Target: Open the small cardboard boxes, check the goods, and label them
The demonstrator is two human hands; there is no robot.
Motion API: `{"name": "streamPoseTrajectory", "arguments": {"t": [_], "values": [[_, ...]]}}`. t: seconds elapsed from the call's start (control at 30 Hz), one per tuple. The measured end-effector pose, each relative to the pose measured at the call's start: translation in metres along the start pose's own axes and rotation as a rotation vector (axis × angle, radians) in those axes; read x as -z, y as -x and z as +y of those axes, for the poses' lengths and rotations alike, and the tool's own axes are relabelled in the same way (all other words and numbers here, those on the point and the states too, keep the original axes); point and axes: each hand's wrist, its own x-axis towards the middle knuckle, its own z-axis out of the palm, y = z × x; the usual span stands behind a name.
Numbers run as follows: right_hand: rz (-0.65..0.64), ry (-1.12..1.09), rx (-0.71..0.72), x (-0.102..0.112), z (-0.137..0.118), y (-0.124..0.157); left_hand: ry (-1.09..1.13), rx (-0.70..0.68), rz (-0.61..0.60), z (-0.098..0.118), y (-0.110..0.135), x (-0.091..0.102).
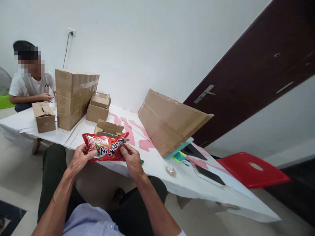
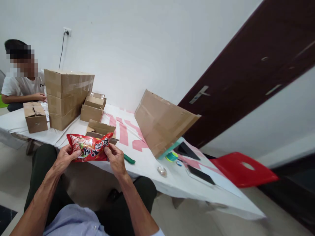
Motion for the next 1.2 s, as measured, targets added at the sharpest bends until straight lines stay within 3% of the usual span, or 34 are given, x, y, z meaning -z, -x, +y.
{"name": "streamPoseTrajectory", "arguments": {"t": [0.1, 0.2, 0.43, 0.63, 0.83, 1.03, 1.2], "values": [[0.02, -0.024, -0.032, 0.0, 0.01, 0.003, -0.027, -0.006, 0.056, -0.005, 0.002, 0.005], [0.045, -0.003, -0.003, 0.002, 0.016, 0.007, -0.061, -0.009, 0.027, -0.006, 0.004, 0.006], [0.277, 0.0, 0.071, -0.002, 0.02, 0.017, 0.055, 0.021, 0.084, -0.011, 0.012, -0.001], [0.102, 0.055, 0.02, 0.0, 0.028, 0.027, -0.015, -0.024, 0.092, -0.013, 0.022, 0.001], [0.196, 0.299, -0.008, 0.005, 0.069, 0.049, 0.006, 0.14, 0.082, -0.046, 0.034, 0.012], [0.245, 0.383, -0.049, 0.003, 0.121, 0.065, 0.053, 0.365, 0.169, -0.089, 0.04, 0.026], [0.245, 0.296, -0.076, -0.003, 0.131, 0.056, 0.051, 0.388, 0.2, -0.091, 0.034, 0.027]]}}
